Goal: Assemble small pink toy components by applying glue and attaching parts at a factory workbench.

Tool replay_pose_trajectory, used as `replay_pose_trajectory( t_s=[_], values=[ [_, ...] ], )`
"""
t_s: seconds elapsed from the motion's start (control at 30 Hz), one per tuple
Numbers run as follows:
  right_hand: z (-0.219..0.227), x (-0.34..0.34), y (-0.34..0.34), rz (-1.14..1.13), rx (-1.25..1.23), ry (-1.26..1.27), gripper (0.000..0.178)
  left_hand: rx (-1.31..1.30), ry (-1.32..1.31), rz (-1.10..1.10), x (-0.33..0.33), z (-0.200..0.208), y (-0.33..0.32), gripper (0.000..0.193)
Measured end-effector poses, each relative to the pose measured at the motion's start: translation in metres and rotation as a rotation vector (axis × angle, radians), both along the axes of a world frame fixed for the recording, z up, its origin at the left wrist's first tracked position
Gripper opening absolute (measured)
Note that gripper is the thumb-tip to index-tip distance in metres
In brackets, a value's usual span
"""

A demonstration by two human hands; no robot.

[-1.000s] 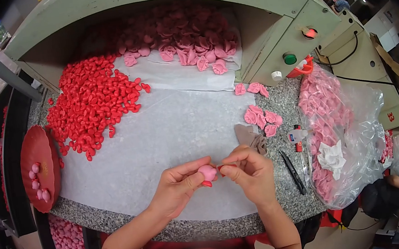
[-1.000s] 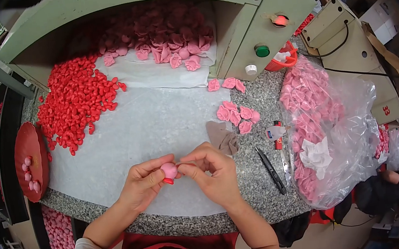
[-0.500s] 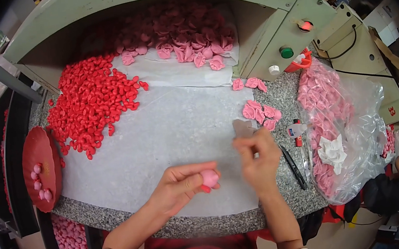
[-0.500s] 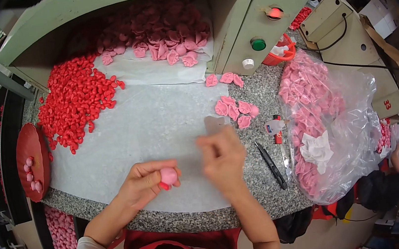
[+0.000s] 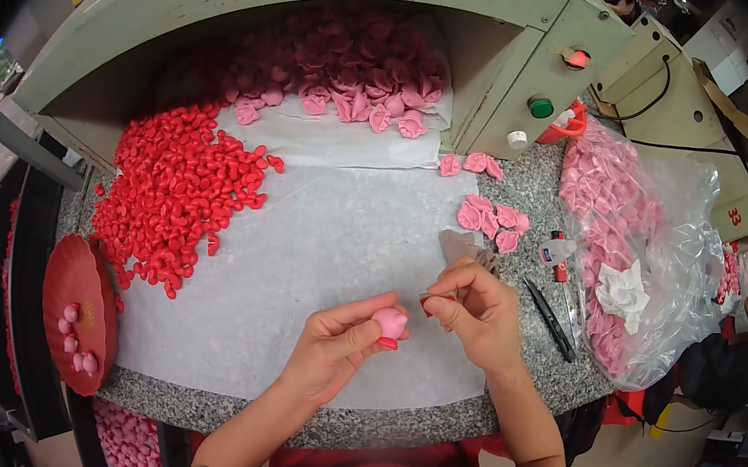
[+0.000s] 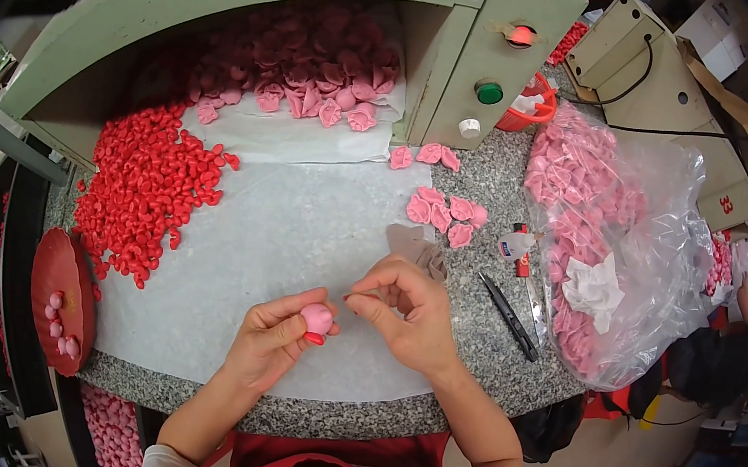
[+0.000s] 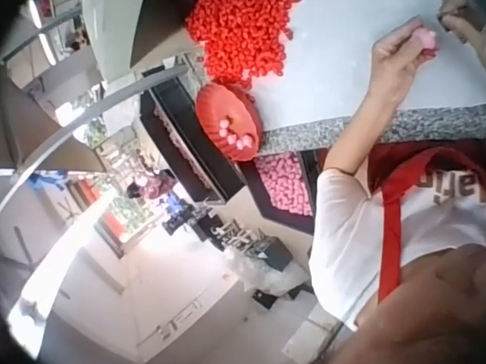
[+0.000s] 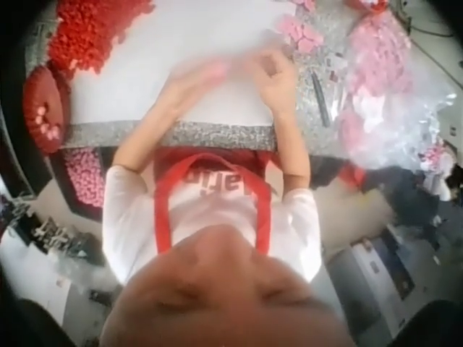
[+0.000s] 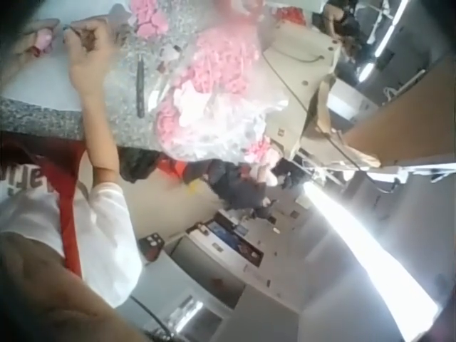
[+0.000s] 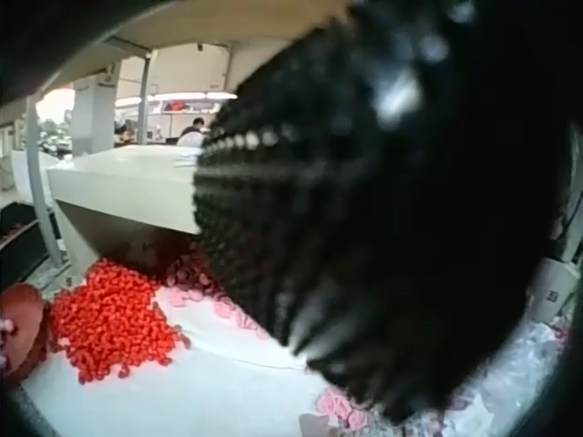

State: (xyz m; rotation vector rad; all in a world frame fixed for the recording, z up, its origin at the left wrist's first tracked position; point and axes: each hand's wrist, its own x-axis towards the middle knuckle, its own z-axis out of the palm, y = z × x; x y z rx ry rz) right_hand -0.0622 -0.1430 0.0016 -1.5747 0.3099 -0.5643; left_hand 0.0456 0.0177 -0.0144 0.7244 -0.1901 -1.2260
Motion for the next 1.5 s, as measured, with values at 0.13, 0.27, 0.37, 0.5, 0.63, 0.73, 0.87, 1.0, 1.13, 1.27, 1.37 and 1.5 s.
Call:
replay_pose_trajectory(
  t_s=[0.13,0.27,0.37,0.5,0.63,0.73,0.87,1.0,1.13,1.27,1.37,1.5],
  values=[
    [0.011,0.004,0.017,0.100,0.189,-0.060,0.013,-0.017,0.016,0.017,0.000,-0.003,0.000,0.035],
    [0.004,0.001,0.020,0.093,-0.174,-0.037,0.014,-0.001,0.027,-0.004,0.000,-0.002,0.000,0.034],
    [0.009,0.001,0.022,0.078,-0.175,-0.038,0.016,-0.022,0.070,0.005,-0.001,0.001,-0.001,0.036],
    [0.015,0.002,0.026,0.055,-0.243,-0.035,0.015,-0.013,0.072,0.033,-0.003,-0.002,-0.002,0.034],
    [0.002,0.004,0.010,-0.328,-0.748,0.015,0.009,-0.036,-0.044,-0.040,-0.007,0.003,-0.001,0.033],
    [-0.007,-0.001,-0.013,-0.414,-0.302,0.056,0.008,0.001,-0.251,0.006,-0.005,0.005,-0.003,0.036],
    [0.011,0.003,-0.005,-0.330,0.093,0.065,0.010,0.040,-0.528,0.159,-0.005,0.010,-0.004,0.043],
    [0.017,0.004,0.007,-0.162,0.238,0.086,0.011,0.090,-0.591,0.214,-0.008,0.012,-0.004,0.043],
    [0.007,0.005,0.023,-0.021,-0.323,-0.010,0.010,0.140,-0.710,0.233,-0.010,0.009,-0.004,0.038],
    [-0.012,0.003,-0.016,-0.439,-0.449,0.097,0.009,0.098,-1.057,0.271,-0.012,0.011,0.000,0.037],
    [-0.013,-0.004,-0.043,-0.575,-0.440,0.099,0.016,0.087,-1.106,0.297,-0.013,0.006,-0.005,0.039],
    [0.014,0.005,-0.041,-0.717,-0.564,0.224,0.038,0.116,-0.602,0.249,-0.005,0.010,-0.006,0.037]
  ],
)
